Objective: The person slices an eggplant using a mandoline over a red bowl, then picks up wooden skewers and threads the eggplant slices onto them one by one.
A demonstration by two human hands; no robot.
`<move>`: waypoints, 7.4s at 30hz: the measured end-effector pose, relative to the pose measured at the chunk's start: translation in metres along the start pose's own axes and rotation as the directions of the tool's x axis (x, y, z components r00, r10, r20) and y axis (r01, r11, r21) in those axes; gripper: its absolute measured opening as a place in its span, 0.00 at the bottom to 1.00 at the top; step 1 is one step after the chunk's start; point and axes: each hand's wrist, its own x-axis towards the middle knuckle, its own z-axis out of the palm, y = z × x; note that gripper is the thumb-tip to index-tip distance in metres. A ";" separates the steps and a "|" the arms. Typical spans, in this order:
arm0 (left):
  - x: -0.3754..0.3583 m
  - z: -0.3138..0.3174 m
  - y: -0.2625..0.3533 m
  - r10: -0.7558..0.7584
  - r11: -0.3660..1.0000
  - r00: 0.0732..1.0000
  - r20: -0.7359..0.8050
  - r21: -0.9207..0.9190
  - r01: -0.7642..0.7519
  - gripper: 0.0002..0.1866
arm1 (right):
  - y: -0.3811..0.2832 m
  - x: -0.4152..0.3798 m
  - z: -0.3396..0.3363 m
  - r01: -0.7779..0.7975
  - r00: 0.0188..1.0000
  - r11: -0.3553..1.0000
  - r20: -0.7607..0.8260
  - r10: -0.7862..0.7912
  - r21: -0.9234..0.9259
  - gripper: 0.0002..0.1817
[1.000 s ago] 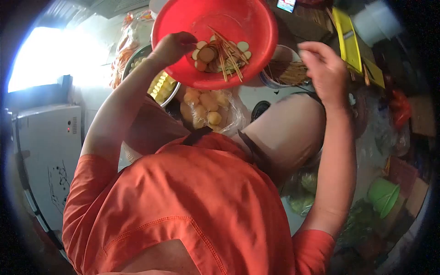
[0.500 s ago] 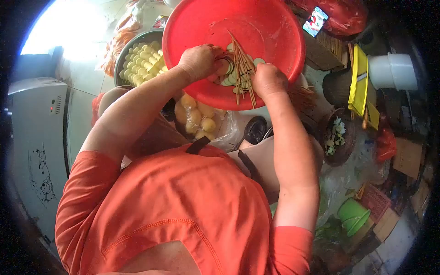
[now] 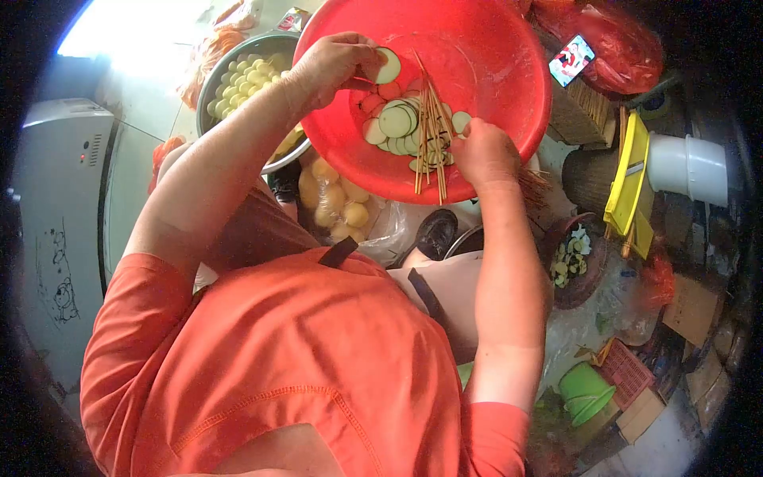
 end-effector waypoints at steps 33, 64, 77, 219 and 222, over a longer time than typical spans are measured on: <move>0.007 -0.014 0.002 0.258 0.903 0.957 -0.131 -0.319 -0.287 0.11 | -0.025 -0.055 -0.032 0.199 0.970 0.711 -0.031 -0.242 0.675 0.10; -0.025 -0.009 0.039 0.150 0.903 0.978 -0.146 -0.383 -0.196 0.09 | -0.024 -0.060 -0.029 -0.013 0.996 0.575 0.065 -0.069 0.818 0.10; -0.047 0.045 -0.014 -0.054 0.983 0.944 0.325 -0.146 0.107 0.11 | -0.025 -0.040 -0.026 -0.112 0.977 0.286 0.158 -0.145 0.952 0.15; 0.005 -0.014 0.044 0.140 0.820 0.963 -0.229 -0.519 -0.242 0.06 | -0.021 -0.057 -0.034 -0.086 0.977 0.395 0.155 -0.145 0.915 0.10; 0.005 -0.016 0.044 0.125 0.826 0.945 -0.301 -0.496 -0.267 0.05 | -0.022 -0.058 -0.034 -0.073 0.980 0.385 0.139 -0.145 0.920 0.10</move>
